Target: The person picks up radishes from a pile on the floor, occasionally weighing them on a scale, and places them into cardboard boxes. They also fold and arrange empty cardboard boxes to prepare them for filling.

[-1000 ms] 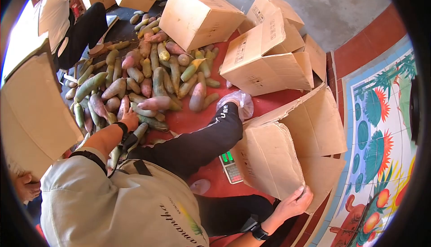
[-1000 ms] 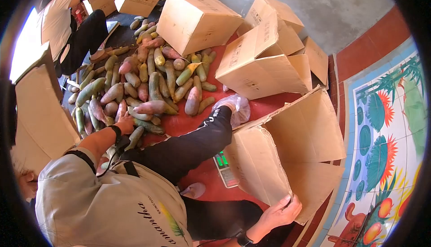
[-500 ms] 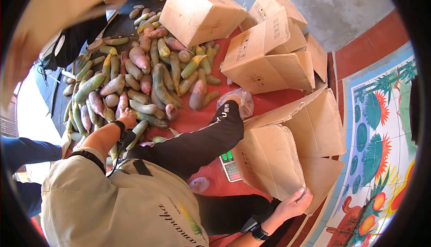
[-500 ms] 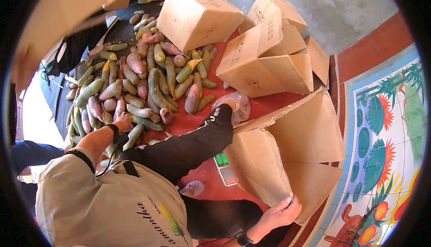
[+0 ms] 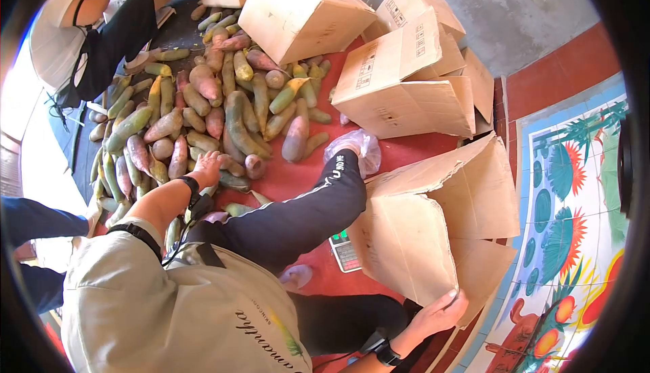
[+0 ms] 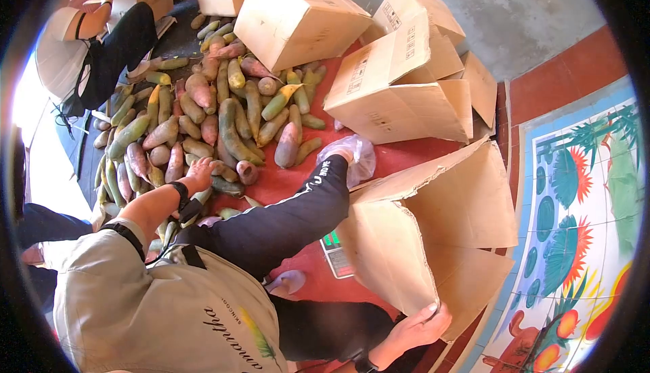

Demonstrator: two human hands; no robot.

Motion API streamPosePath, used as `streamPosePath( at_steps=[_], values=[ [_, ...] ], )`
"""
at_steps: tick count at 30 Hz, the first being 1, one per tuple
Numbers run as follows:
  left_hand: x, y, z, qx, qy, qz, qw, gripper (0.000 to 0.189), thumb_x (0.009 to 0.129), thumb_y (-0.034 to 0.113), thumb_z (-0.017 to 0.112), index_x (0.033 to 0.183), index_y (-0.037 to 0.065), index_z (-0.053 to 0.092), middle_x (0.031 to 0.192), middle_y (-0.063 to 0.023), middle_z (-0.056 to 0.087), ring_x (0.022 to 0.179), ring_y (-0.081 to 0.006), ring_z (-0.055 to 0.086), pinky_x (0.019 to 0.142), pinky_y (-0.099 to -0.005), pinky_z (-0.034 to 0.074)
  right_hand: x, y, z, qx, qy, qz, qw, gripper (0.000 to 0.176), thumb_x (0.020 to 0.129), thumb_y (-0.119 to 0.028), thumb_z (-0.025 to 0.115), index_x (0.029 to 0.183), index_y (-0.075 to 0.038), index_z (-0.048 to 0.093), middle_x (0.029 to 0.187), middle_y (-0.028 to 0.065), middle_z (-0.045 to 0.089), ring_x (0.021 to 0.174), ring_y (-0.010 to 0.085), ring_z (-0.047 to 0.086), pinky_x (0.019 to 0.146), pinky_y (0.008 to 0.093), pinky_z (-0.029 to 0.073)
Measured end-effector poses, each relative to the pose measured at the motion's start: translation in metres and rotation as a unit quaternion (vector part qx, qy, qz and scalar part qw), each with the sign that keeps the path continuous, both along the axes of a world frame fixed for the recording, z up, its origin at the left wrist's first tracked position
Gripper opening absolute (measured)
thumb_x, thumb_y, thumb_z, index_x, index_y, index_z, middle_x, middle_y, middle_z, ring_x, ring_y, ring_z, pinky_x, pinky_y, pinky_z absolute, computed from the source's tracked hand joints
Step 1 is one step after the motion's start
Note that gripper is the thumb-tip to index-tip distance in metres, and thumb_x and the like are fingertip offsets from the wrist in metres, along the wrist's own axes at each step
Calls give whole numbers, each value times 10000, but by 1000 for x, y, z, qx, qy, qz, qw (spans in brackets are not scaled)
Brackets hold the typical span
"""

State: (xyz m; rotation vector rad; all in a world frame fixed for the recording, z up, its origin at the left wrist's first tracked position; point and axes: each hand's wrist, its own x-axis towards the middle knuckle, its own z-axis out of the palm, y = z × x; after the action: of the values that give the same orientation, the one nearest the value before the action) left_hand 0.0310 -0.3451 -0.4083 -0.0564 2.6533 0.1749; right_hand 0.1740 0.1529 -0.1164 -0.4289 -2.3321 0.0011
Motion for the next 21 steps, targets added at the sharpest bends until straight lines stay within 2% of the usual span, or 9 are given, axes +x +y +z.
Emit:
streamPosePath(
  at_steps=[4, 10, 12, 13, 15, 19, 21],
  values=[
    [-12, 12, 3, -1, -20, -19, 1000, 599, 750, 123, 535, 1318, 106, 345, 1409, -110, 274, 1319, -287, 218, 1028, -479, 240, 1, 2, -2, 1, 2, 1, 1000, 270, 909, -199, 421, 897, 52, 523, 788, 179, 496, 739, 350, 483, 669, 420, 381],
    [-16, 18, -4, -22, -15, -61, 998, 576, 749, 134, 555, 1296, 115, 375, 1267, -100, 403, 1211, -270, 360, 982, -483, 297, 1, -2, 0, 12, -1, 0, 1000, 255, 906, -188, 426, 894, 49, 520, 785, 174, 494, 730, 347, 477, 661, 417, 378],
    [-17, 23, -3, -99, -25, -132, 986, 557, 721, 151, 594, 1251, 132, 424, 1170, -94, 449, 1121, -248, 420, 933, -458, 336, 2, -1, 1, 6, -3, 2, 1000, 252, 904, -185, 428, 894, 49, 520, 785, 174, 494, 728, 347, 476, 661, 417, 378],
    [-15, 24, 0, -98, -23, -131, 986, 557, 721, 151, 594, 1251, 132, 424, 1170, -94, 449, 1121, -248, 420, 933, -458, 336, 2, 0, -1, 9, -2, -1, 1000, 253, 903, -186, 428, 893, 50, 520, 784, 174, 493, 727, 346, 475, 660, 417, 378],
    [-7, 24, 10, -149, -13, -211, 966, 409, 737, 167, 573, 1132, 111, 483, 1076, -94, 497, 1035, -243, 476, 838, -387, 408, 1, 0, -2, 13, 2, -3, 1000, 254, 903, -187, 428, 893, 50, 520, 783, 174, 492, 725, 346, 474, 659, 418, 377],
    [8, 10, -10, -133, 27, -238, 962, 373, 724, 164, 598, 1073, 97, 486, 977, -80, 554, 939, -243, 536, 759, -325, 454, 2, -3, 2, 10, -3, -1, 1000, 253, 903, -183, 423, 895, 49, 521, 791, 177, 498, 735, 347, 480, 665, 420, 380],
    [6, -1, -17, -104, 39, -201, 973, 427, 692, 171, 642, 1079, 96, 477, 993, -92, 557, 955, -257, 539, 765, -337, 458, 2, -5, 3, 13, -2, 7, 1000, 251, 903, -182, 423, 896, 48, 523, 795, 178, 502, 740, 347, 483, 667, 421, 381]
  ],
)
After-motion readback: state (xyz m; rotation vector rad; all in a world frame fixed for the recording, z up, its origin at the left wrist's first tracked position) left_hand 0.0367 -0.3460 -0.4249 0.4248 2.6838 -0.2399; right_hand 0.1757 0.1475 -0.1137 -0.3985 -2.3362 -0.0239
